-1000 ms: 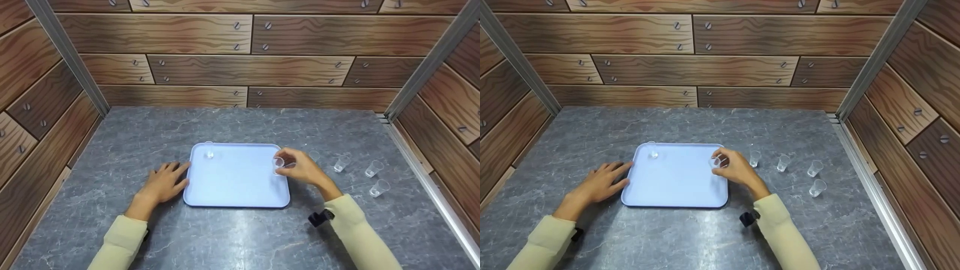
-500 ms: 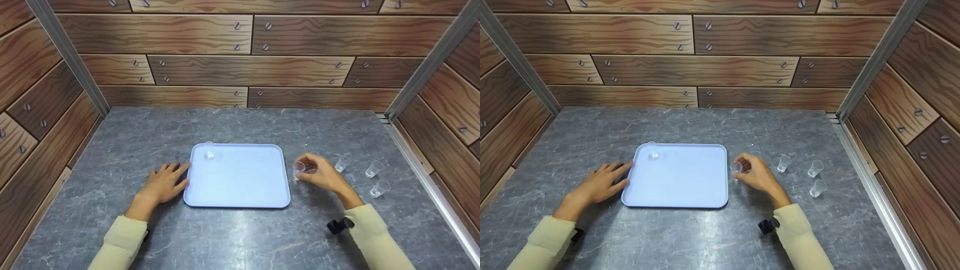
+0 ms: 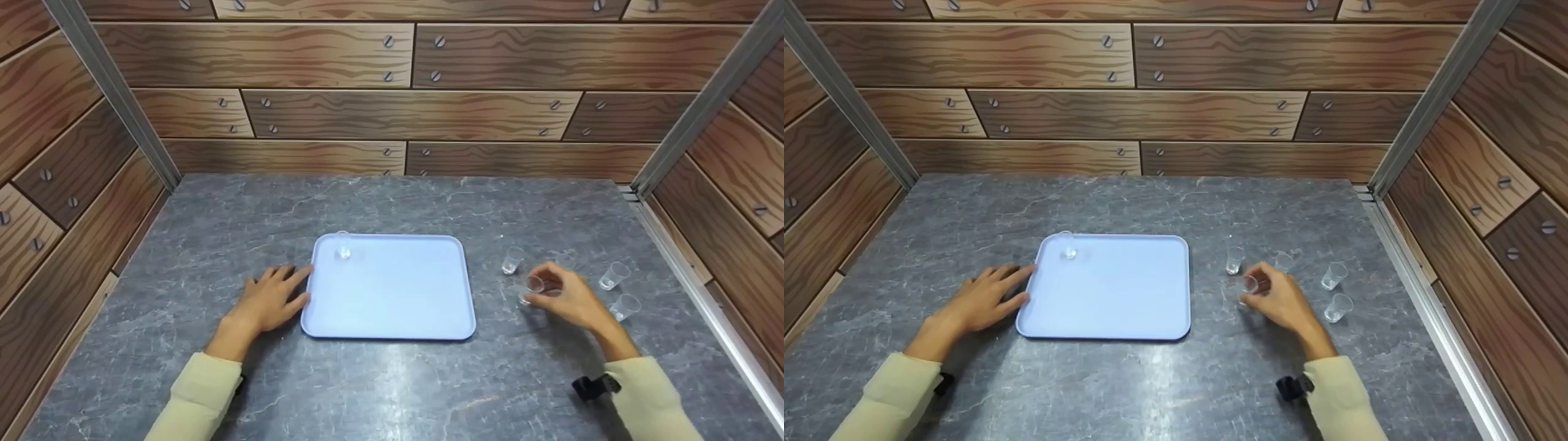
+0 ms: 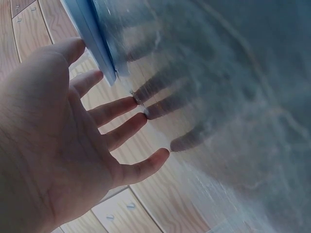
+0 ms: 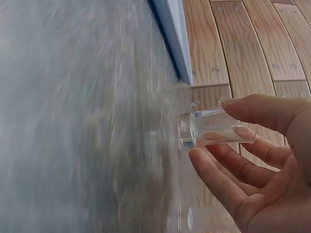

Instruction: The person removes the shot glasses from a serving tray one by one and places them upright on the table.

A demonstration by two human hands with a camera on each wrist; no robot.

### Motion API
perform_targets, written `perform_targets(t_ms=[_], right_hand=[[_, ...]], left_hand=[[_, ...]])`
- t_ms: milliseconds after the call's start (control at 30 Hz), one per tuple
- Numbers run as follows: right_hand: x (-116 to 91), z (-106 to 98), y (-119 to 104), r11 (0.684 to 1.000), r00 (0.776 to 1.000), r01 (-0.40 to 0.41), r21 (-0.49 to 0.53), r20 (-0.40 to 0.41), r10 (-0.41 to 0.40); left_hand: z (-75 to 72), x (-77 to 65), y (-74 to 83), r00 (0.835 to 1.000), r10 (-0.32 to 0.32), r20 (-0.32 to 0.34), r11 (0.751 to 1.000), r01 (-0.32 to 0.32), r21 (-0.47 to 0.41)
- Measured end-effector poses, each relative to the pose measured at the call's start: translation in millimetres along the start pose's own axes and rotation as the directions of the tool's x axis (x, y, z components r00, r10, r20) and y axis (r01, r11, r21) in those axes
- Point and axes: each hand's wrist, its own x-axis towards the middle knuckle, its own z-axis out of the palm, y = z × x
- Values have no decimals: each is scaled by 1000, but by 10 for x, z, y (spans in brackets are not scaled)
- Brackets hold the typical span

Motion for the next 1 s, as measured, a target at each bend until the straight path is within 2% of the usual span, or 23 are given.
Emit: perform_targets(t_ms=[267, 633, 1000], right_hand=[[-138, -166, 107, 996, 999, -25, -90, -50, 20], [-262, -294, 220, 979, 996, -72, -189, -64, 61], [-360, -362, 239, 974, 995, -84, -210, -68, 71]], left_hand=[[-8, 8, 2, 1000, 3, -4, 1000, -3, -4], [-13, 2, 7, 999, -7, 31, 1000, 7, -5], [-4, 7, -4, 1000, -4, 13, 1000, 4, -2]])
